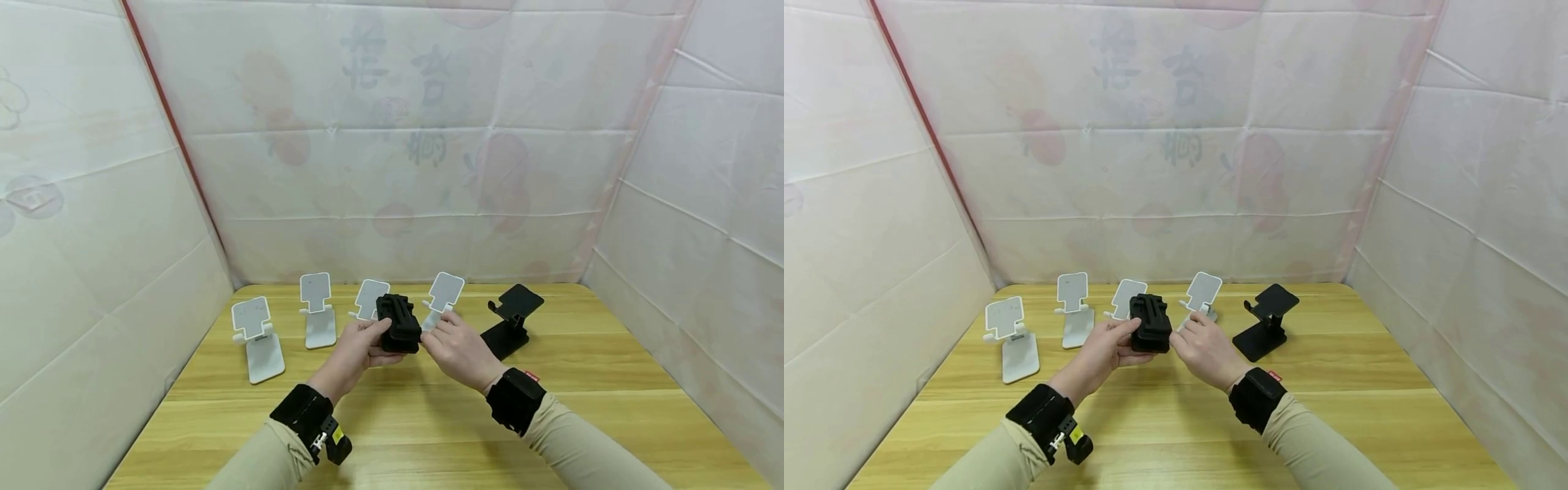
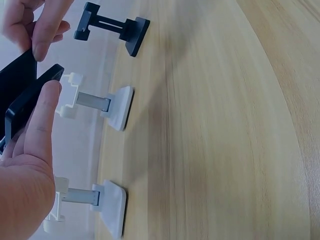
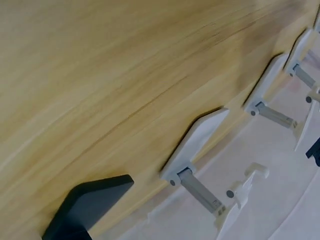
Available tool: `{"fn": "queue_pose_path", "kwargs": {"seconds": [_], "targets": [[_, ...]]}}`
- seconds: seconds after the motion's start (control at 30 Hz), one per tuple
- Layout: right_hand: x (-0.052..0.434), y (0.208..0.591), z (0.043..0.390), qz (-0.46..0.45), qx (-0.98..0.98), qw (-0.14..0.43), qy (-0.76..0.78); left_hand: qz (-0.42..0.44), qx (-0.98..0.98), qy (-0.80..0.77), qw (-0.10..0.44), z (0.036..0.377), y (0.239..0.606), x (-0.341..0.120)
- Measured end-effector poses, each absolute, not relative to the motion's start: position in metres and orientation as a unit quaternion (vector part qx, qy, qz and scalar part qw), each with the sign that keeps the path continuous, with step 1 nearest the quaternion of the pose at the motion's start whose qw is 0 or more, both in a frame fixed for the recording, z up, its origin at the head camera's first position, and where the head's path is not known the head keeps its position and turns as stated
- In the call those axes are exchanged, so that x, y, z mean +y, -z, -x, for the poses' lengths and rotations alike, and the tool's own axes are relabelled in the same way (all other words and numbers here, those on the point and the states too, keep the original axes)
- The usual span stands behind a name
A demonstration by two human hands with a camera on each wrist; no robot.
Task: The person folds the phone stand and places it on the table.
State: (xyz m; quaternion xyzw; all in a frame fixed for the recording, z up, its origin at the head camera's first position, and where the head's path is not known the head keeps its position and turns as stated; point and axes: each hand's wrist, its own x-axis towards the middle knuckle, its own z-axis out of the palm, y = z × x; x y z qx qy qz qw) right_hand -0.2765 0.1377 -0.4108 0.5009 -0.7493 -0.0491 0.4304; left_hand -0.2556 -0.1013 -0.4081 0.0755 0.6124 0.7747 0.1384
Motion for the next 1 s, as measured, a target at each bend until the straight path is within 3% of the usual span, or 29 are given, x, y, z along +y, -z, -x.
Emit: {"fn": "queue_pose_path", "kwargs": {"seconds": [0.27,0.6,1.0], "targets": [[0.139,0.412,0.276,-0.480,-0.798,0.343,-0.129,-0.065,0.615,-0.773,0.139,0.257,0.411,-0.101],[0.132,0.402,0.272,-0.324,-0.869,0.180,-0.327,-0.087,0.613,-0.772,0.145,0.256,0.410,-0.101],[0.127,0.397,0.271,-0.205,-0.891,0.026,-0.404,-0.110,0.607,-0.770,0.161,0.255,0.409,-0.098]]}}
